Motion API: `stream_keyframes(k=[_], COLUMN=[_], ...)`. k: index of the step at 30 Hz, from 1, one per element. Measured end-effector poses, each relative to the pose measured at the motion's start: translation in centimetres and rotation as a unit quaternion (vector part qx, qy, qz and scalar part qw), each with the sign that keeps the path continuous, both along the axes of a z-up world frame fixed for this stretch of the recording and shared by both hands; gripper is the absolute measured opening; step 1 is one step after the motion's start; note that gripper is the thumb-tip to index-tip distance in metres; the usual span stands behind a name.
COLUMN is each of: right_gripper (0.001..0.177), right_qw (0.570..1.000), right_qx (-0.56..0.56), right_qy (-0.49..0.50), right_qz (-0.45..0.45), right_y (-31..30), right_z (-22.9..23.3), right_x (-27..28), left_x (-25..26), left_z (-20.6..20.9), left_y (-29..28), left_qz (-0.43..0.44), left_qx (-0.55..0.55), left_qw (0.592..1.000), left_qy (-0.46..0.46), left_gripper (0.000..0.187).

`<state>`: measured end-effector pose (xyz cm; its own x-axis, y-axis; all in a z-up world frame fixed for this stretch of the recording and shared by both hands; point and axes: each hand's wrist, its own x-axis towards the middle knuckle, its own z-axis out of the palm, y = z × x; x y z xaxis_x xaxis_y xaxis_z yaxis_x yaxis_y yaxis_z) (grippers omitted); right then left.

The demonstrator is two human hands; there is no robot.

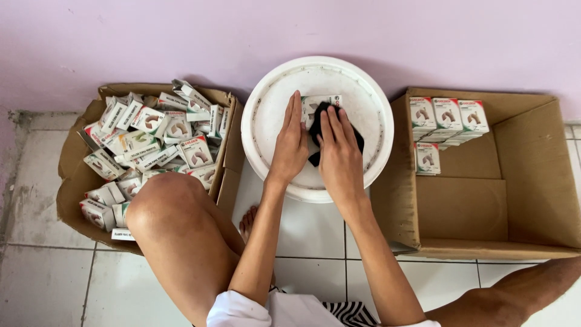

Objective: The person is cleaning small product boxes by wiping them with a cloth and then sorting them into a different cardboard box.

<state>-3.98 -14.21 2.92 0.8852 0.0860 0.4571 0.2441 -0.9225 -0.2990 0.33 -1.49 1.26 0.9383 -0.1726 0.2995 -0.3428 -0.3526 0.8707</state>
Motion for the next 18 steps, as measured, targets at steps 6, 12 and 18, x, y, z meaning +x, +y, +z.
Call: stream_keyframes(k=[6, 12, 18], right_gripper=[0.047, 0.044, 0.044], right_qw=[1.000, 1.000, 0.999], right_qx=[-0.003, 0.021, 0.038], right_qy=[-0.012, -0.001, -0.007], right_qz=[0.010, 0.009, 0.010], right_y=[-0.2, 0.0, -0.1], right_z=[-0.5, -0.1, -0.4], right_x=[-1.3, -0.3, 1.0], left_x=[0.3, 0.7, 0.6], left_z=[-0.5, -1.2, -0.9], left_y=[0.0, 0.1, 0.2], left_qz=[-0.001, -0.005, -0.006], left_qx=[-0.012, -0.011, -0.009], left_qw=[1.000, 1.000, 1.000], left_qy=[-0.005, -0.012, -0.005], left_gripper=[0.073, 0.071, 0.071])
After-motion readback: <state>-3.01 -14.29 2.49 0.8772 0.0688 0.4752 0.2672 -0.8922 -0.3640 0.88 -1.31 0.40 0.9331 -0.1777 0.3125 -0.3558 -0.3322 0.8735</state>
